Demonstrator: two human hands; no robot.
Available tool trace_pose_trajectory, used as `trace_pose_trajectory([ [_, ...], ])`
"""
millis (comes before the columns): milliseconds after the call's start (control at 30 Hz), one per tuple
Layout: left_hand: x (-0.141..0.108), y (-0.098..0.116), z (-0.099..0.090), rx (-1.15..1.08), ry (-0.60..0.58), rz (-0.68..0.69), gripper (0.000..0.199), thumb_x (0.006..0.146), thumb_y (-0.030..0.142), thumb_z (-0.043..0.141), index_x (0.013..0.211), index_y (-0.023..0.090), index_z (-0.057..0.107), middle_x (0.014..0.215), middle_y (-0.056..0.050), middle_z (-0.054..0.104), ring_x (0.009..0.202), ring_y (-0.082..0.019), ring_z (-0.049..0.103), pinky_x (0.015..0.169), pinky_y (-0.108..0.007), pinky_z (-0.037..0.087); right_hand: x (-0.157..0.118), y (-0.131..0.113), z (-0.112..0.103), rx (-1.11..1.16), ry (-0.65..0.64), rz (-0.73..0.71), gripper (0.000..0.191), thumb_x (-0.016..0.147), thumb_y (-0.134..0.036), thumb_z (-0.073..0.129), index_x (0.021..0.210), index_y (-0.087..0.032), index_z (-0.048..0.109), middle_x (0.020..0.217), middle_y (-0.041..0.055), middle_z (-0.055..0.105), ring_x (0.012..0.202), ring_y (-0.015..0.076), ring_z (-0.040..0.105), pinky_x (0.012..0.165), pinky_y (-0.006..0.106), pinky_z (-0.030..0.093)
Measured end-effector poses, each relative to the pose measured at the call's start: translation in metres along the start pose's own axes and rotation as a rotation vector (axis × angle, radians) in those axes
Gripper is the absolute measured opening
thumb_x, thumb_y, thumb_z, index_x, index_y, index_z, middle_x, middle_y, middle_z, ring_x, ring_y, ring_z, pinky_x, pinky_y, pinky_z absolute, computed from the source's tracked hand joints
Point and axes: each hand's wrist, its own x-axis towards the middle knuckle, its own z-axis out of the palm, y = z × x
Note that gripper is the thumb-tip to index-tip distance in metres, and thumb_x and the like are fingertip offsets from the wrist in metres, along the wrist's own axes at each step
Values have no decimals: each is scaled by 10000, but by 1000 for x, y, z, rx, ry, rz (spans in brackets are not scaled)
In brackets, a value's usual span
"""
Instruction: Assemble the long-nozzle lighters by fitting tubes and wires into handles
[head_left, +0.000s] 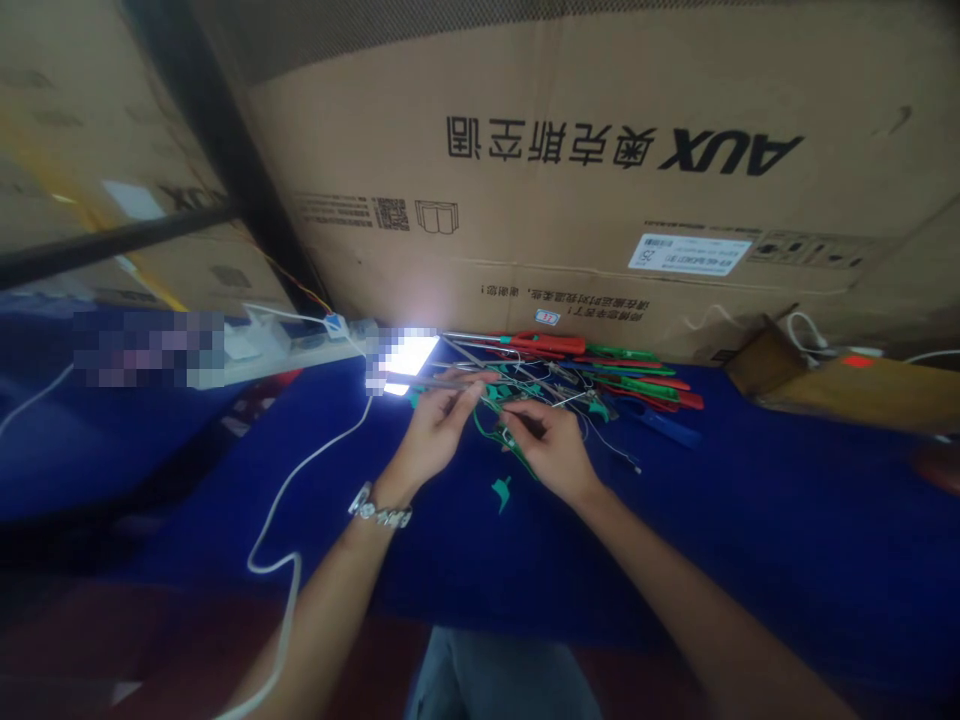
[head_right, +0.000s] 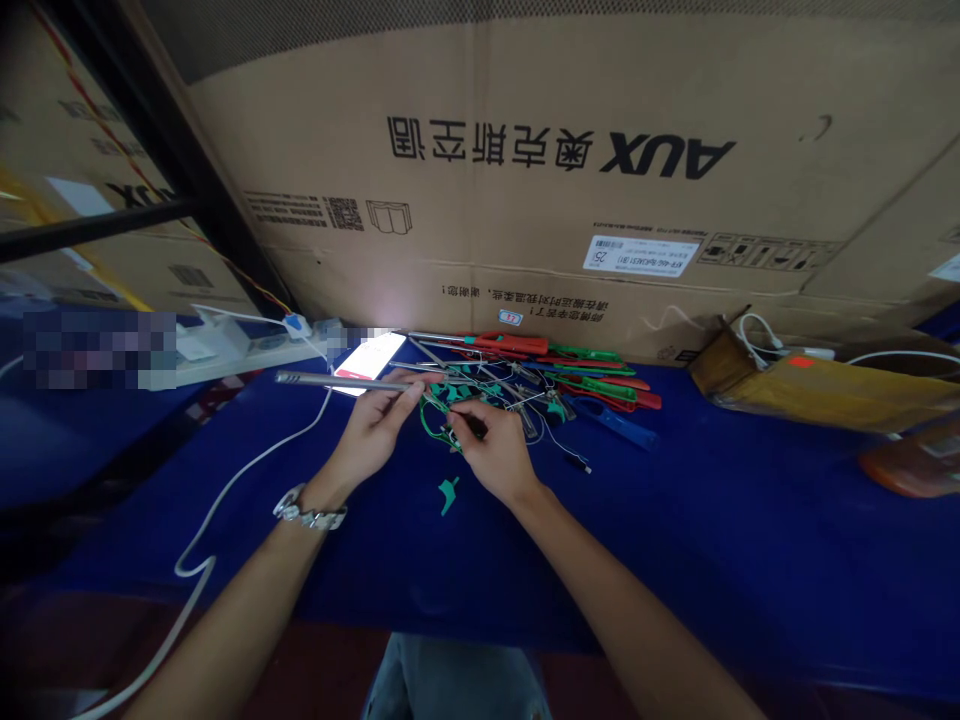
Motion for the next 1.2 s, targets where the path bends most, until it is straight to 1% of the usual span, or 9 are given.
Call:
trace_pose_trajectory([
  [133,-1,-2,1,38,119,21,316,926,480,594,885,233,785,1031,-75,655,1021,-241,575,1015,-390,422,-1,-2,0,-57,19,-42,172,863,-335,639,900,-226,767,792,27,766,644,189,693,607,302,550],
  [233,-2,-7,-1,41,179,8,333,953,466,554,899,223,776,1096,-79,617,1020,-222,562,941,-346,457,-1,-2,0,-51,13,-42,172,863,-333,640,911,-233,771,796,24,768,637,189,691,597,301,541],
  [400,-1,-6,-5,-67,74,-72,311,964,394,519,1008,224,776,1210,-78,635,1071,-225,577,811,-302,482,0,-3,-1,-50,3,-36,170,864,-331,637,914,-240,772,786,18,765,626,189,684,581,300,533],
  [533,0,-5,-8,-155,23,-115,312,933,338,510,997,213,788,1262,-76,665,1081,-242,598,736,-296,476,-1,-2,-1,-64,15,-39,164,862,-318,638,897,-232,773,798,22,768,633,187,687,594,299,533],
  [733,-1,-9,-6,-165,79,-195,350,892,293,455,938,187,785,1093,-80,731,893,-226,603,654,-298,461,-2,0,-1,-79,-11,-58,164,882,-312,632,926,-250,777,784,11,764,636,182,691,597,293,525],
  [867,-1,-7,-4,-100,127,-133,328,916,331,456,893,185,748,1088,-85,664,886,-219,590,633,-296,460,-3,-2,-2,-85,-13,-50,160,883,-294,631,926,-245,777,770,7,761,640,178,695,603,284,522],
  [1000,-1,-4,-3,-14,100,-38,334,961,356,422,851,185,688,1108,-86,615,971,-230,575,698,-310,469,-3,-4,-2,-96,-22,-64,172,885,-275,622,943,-244,781,784,8,766,647,172,696,607,277,519],
  [1100,-2,-6,-2,-2,36,-19,346,1003,356,364,859,189,632,1129,-80,609,1035,-225,560,857,-335,461,-3,-5,-1,-118,-32,-70,180,887,-270,619,953,-246,785,777,10,765,636,170,692,590,275,510],
  [1200,-3,-10,0,13,-14,-8,342,1026,376,333,852,199,568,1123,-77,608,1088,-217,542,1004,-350,398,-4,-5,-1,-122,-40,-65,178,886,-269,622,956,-246,784,791,12,770,648,173,701,605,281,521],
])
